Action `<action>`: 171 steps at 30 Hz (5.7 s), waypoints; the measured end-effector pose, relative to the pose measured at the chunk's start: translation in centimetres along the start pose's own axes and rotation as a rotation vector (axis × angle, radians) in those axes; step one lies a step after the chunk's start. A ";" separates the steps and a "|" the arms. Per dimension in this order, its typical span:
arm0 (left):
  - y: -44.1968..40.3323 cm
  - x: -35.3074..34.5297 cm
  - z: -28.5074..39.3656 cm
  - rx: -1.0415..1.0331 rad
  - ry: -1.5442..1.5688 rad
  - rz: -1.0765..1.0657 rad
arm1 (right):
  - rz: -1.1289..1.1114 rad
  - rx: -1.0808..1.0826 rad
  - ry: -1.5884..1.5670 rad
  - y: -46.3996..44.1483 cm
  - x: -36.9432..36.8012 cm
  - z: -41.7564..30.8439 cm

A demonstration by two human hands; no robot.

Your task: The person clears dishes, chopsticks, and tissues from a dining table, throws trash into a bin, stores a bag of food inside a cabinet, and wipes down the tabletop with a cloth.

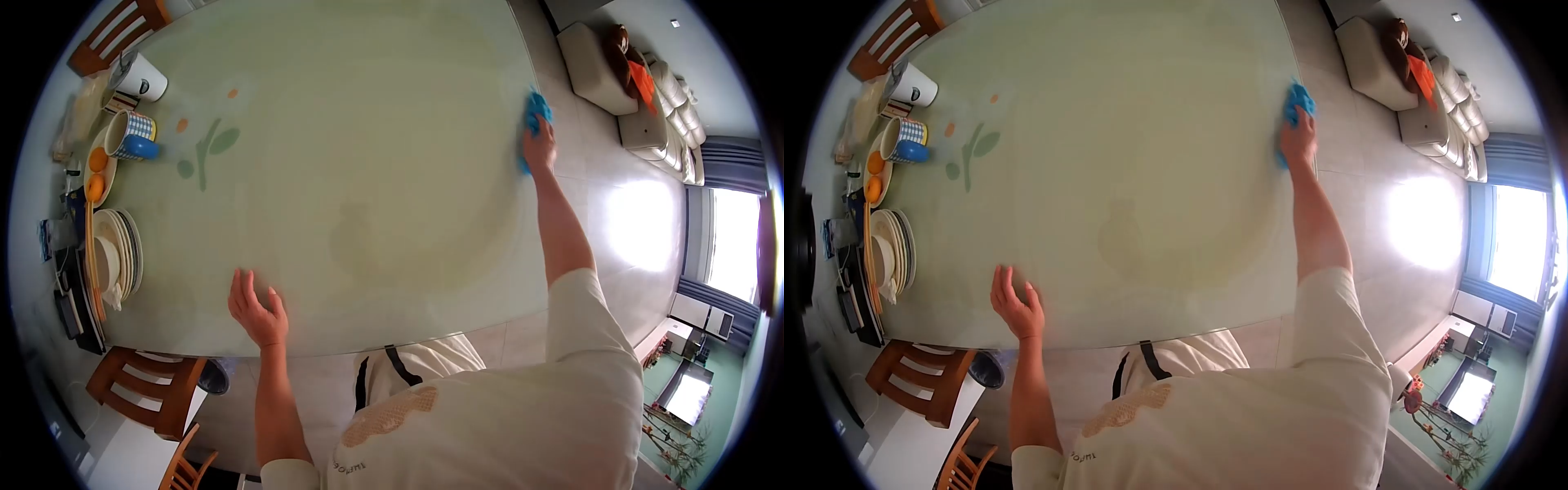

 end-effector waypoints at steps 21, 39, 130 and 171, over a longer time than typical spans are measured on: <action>-0.4 -1.1 0.1 0.039 -0.063 -0.123 | -0.028 0.131 -0.194 -19.8 -10.0 -10.6; -0.2 -1.2 0.0 0.028 -0.047 -0.137 | -0.461 0.493 -0.804 -15.2 -9.8 -26.9; -0.7 -1.8 0.8 0.030 -0.104 -0.154 | -0.161 0.440 -0.291 -28.5 -17.6 -23.0; 1.0 -1.3 -0.1 -0.067 -0.120 -0.027 | -0.213 0.199 -0.283 15.1 4.3 1.2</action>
Point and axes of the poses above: each hand's wrist, its own y-axis away from the middle knuckle, its own x-axis out of the back of the hand, z = x × y, the point moved 7 cm from there along -y, towards the middle knuckle, and after that the axes turned 4 degrees about x, right-handed, at the moved point
